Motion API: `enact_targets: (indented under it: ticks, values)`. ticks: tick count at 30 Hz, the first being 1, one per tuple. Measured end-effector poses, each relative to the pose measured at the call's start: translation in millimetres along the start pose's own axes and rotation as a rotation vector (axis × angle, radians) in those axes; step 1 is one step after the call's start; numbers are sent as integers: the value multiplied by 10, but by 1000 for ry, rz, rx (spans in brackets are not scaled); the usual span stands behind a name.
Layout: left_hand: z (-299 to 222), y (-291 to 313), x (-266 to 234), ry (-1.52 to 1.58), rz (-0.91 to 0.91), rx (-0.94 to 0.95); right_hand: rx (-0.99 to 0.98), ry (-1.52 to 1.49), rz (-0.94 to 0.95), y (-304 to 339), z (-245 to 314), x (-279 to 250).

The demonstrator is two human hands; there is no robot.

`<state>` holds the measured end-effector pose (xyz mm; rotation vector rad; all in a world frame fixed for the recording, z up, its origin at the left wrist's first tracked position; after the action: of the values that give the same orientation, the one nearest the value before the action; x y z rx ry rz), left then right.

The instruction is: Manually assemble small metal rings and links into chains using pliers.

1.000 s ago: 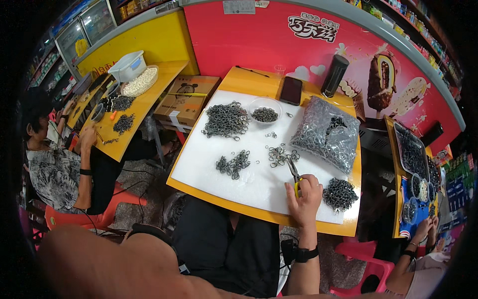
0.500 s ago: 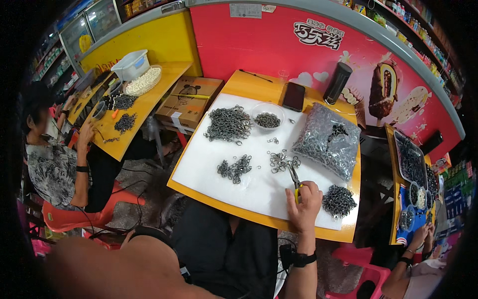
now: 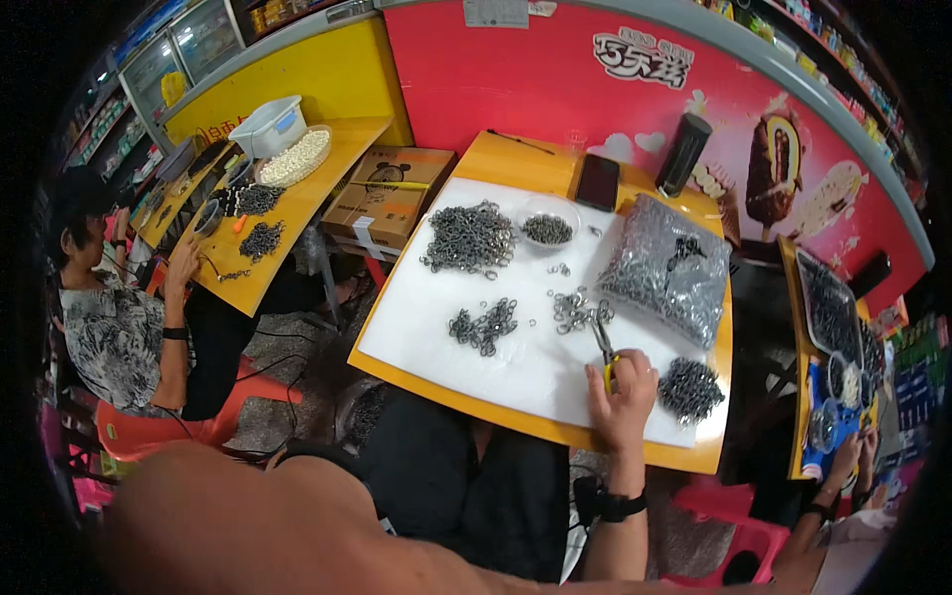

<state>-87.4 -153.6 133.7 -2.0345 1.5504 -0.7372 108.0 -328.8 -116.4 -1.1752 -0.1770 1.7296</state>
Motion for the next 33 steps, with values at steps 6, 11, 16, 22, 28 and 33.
enact_targets:
  ticks: [6, 11, 16, 22, 28, 33]
  values:
    - [-108, 58, 151, 31, 60, -54, -12, 23, -12, -17, -23, 14]
    - [-558, -59, -401, -1108, 86, 644, -6, -3, 9, -83, 96, 14]
    - [-1085, 165, -916, -1200, 449, 291, 23, 38, 13, 2, -77, -30]
    - [-704, 426, -745, -877, 121, 232, 38, 27, 15, -69, -78, 20]
    - [-377, 340, -602, -550, -118, 306, -28, 22, 40, -101, 57, 102]
    - [416, 80, -478, -266, -142, -16, 42, 101, 26, 61, -113, -84]
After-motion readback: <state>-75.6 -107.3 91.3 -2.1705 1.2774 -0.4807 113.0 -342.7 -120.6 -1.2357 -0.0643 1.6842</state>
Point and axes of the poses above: each hand's wrist, its own y-axis away from the middle knuckle, its own x-axis out of the palm, z = x × y, the point moved 1 cm from there along -y, towards the middle knuckle, and after that the axes turned 1 degree about x, right-handed, at the moved point
